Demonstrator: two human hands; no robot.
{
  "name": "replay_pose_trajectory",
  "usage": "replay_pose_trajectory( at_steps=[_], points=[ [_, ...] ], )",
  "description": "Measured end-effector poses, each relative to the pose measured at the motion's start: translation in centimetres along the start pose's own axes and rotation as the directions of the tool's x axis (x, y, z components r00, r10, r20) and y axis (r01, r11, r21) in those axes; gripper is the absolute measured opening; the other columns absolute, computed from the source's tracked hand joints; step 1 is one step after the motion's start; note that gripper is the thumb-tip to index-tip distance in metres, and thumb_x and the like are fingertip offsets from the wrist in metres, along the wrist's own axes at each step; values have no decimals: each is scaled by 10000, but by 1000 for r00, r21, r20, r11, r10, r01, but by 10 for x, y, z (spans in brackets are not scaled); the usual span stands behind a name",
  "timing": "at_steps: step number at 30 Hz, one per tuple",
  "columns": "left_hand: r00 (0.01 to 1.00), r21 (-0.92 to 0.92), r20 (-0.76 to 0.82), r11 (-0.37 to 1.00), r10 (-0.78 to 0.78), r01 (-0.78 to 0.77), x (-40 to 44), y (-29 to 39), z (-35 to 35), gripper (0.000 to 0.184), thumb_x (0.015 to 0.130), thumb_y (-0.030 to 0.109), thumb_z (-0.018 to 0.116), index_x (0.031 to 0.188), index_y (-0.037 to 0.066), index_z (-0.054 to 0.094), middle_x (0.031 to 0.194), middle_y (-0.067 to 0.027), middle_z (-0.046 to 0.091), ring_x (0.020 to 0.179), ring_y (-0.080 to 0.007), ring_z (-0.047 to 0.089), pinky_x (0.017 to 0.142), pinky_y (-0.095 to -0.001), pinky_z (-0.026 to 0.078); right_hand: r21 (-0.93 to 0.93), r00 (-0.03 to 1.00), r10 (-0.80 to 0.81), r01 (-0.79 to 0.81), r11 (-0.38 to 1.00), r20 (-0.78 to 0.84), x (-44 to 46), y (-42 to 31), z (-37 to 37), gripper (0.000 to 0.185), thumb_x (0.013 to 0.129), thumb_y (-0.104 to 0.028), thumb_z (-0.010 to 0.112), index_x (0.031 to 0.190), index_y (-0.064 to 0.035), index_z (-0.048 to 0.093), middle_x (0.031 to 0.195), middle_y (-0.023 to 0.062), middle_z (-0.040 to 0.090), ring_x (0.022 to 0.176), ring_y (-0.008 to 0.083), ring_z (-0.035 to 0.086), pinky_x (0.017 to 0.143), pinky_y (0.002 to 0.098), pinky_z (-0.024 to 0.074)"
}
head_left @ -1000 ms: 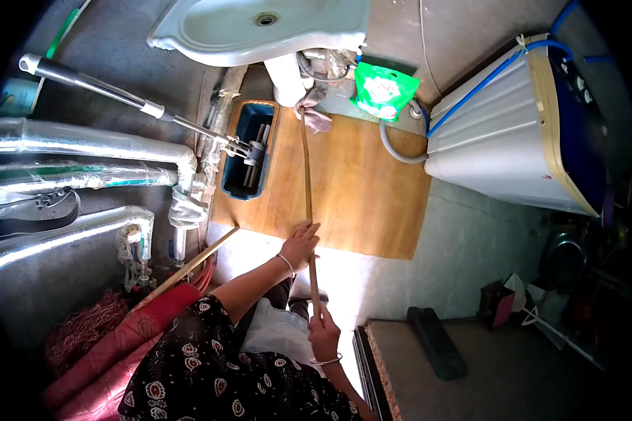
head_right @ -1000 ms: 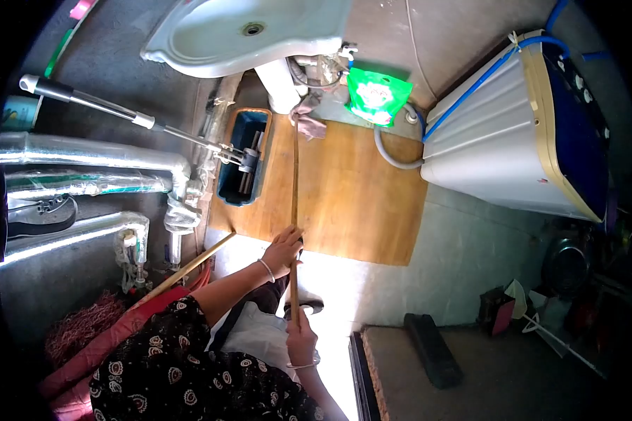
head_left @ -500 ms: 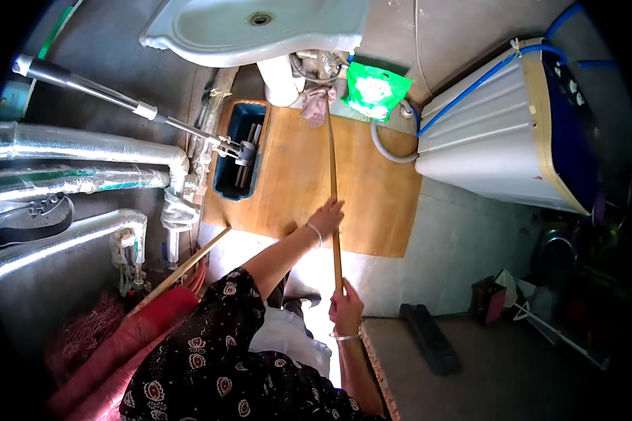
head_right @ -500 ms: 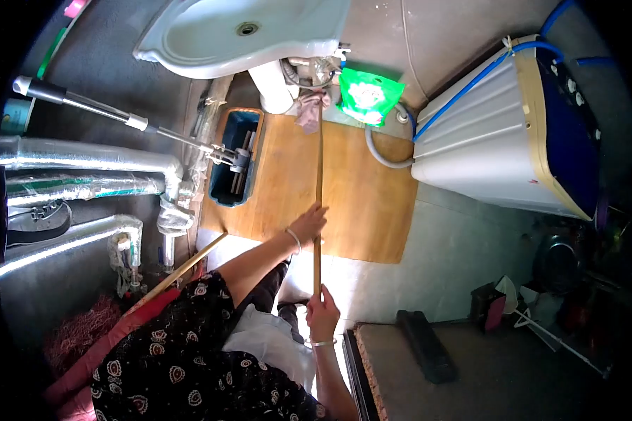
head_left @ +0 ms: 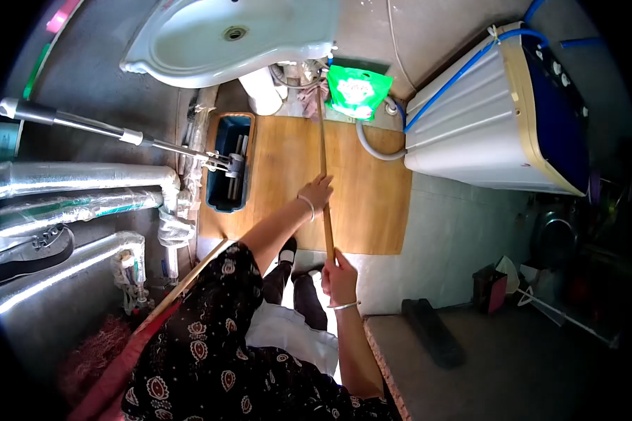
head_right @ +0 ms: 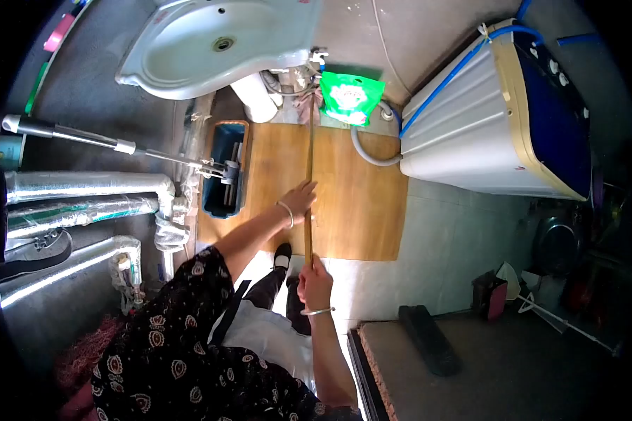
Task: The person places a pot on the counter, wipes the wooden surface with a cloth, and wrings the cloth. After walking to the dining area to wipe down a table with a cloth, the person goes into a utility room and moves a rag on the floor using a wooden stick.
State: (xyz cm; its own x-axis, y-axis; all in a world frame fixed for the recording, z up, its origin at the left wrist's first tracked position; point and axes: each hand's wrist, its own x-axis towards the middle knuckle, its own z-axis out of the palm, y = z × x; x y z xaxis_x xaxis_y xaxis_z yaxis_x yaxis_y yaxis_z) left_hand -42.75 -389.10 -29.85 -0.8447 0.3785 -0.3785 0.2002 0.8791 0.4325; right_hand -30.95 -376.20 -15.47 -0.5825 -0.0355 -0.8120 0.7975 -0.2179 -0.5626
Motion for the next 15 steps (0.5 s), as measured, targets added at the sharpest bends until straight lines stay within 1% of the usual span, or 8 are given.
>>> replay_pose_trajectory(
  at_steps=[3,4,5,7,9,11,13,15],
  points=[
    [998,44,63,999,8,-11,-28,25,23,429,739,200,598,1106,23,459,1374,-151,199,1280,-327,173,966,-416,326,-91,990,115,-122,988,-79,-35,23,-24,435,808,-52,478,1240,-41,425,544,-3,426,334,58,333,286,192,241],
    [998,-63,65,998,-21,25,-50,39,15,401,739,198,599,1076,26,465,1373,-155,198,1281,-335,164,983,-421,305,-106,994,84,-90,990,-65,-47,37,-32,440,803,-47,481,1239,-37,426,547,-2,428,342,57,336,295,196,251],
    [1000,-25,28,1000,5,-4,-60,36,42,418,716,198,630,1060,27,466,1366,-162,204,1282,-334,161,989,-424,296,-119,997,56,-62,991,-55,-58,50,-38,444,799,-43,484,1239,-34,427,551,-1,430,351,56,339,304,200,261],
    [998,5,52,999,37,-37,-62,39,29,460,696,204,655,1072,22,461,1364,-163,209,1280,-336,162,985,-430,297,-50,996,56,-59,997,-67,-60,51,-34,403,809,-60,480,1210,-29,455,553,1,431,378,53,350,324,201,275],
    [998,2,53,1000,17,-17,-36,33,16,453,698,227,665,1054,16,480,1363,-180,205,1271,-349,183,977,-438,299,-135,997,-21,11,991,-69,-36,35,-28,375,813,-66,477,1187,-34,471,550,-7,418,370,55,337,314,200,270],
    [998,-13,53,1000,17,-16,1,20,-2,452,699,246,672,1040,10,491,1364,-186,203,1266,-353,193,976,-438,299,1,998,67,-67,998,16,-5,8,-28,335,826,-78,467,1159,-67,498,560,-18,425,371,41,351,322,185,289],
    [996,-44,71,998,44,-41,25,12,-10,455,699,260,675,1030,5,496,1366,-181,203,1266,-348,194,982,-430,299,12,1000,26,-25,1000,-13,11,-1,-29,301,829,-74,464,1126,-46,503,550,-17,422,339,39,333,286,195,256],
    [999,-3,52,1000,-2,2,24,23,11,457,695,271,680,1017,3,497,1367,-178,207,1268,-344,188,995,-416,287,2,996,88,-89,996,7,8,-8,-40,337,823,-69,468,1158,-33,484,550,-11,422,340,42,331,292,191,263]
  ],
)
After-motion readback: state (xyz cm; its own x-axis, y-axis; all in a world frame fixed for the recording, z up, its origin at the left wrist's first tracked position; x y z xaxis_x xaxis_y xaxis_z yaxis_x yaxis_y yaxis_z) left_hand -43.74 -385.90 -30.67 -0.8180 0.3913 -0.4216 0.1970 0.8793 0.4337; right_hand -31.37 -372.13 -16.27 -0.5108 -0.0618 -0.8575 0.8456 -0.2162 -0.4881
